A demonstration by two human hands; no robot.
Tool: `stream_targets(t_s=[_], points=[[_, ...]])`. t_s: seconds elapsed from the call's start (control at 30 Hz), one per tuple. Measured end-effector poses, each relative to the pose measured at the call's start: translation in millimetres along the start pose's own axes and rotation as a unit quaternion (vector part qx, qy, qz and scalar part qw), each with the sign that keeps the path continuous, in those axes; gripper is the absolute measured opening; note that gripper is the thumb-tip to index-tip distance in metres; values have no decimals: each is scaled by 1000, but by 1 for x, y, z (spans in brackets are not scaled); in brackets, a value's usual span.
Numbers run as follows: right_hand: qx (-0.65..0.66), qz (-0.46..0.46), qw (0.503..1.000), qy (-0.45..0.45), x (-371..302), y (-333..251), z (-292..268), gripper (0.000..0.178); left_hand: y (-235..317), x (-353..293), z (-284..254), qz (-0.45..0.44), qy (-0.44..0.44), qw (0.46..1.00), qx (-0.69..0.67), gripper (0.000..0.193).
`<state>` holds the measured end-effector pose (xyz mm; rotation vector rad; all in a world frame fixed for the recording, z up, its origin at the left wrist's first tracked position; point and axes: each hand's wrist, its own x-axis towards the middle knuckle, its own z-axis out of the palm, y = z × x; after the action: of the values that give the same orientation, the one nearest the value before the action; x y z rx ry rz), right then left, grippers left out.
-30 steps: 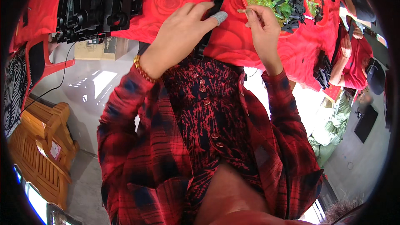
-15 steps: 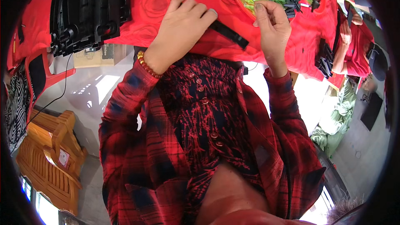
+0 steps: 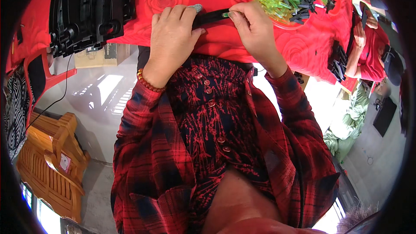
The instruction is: Assemble small plastic components and metal springs into larger plastic housings.
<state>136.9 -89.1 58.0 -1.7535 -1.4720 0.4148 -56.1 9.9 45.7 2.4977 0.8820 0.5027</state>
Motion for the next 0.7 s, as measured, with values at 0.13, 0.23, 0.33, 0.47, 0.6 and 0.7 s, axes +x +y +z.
stream_targets(t_s=[0.13,0.23,0.33,0.47,0.6,0.7], points=[[-29,-31,999,-7,4,4,8,10,-14,-4,-5,-10,-7,1000,-12,45],[-41,-32,999,-2,4,8,12,10,-26,-8,1,-21,3,999,-35,43],[-63,-45,997,4,5,10,15,10,-31,-9,4,7,30,998,-59,41],[-69,-47,997,7,5,10,18,9,-31,-7,4,-9,17,996,-83,38],[-92,-52,994,0,6,9,19,9,-34,-7,7,-16,11,995,-95,37],[-103,-55,993,-7,8,10,18,10,-32,-6,6,-23,6,995,-100,37]])
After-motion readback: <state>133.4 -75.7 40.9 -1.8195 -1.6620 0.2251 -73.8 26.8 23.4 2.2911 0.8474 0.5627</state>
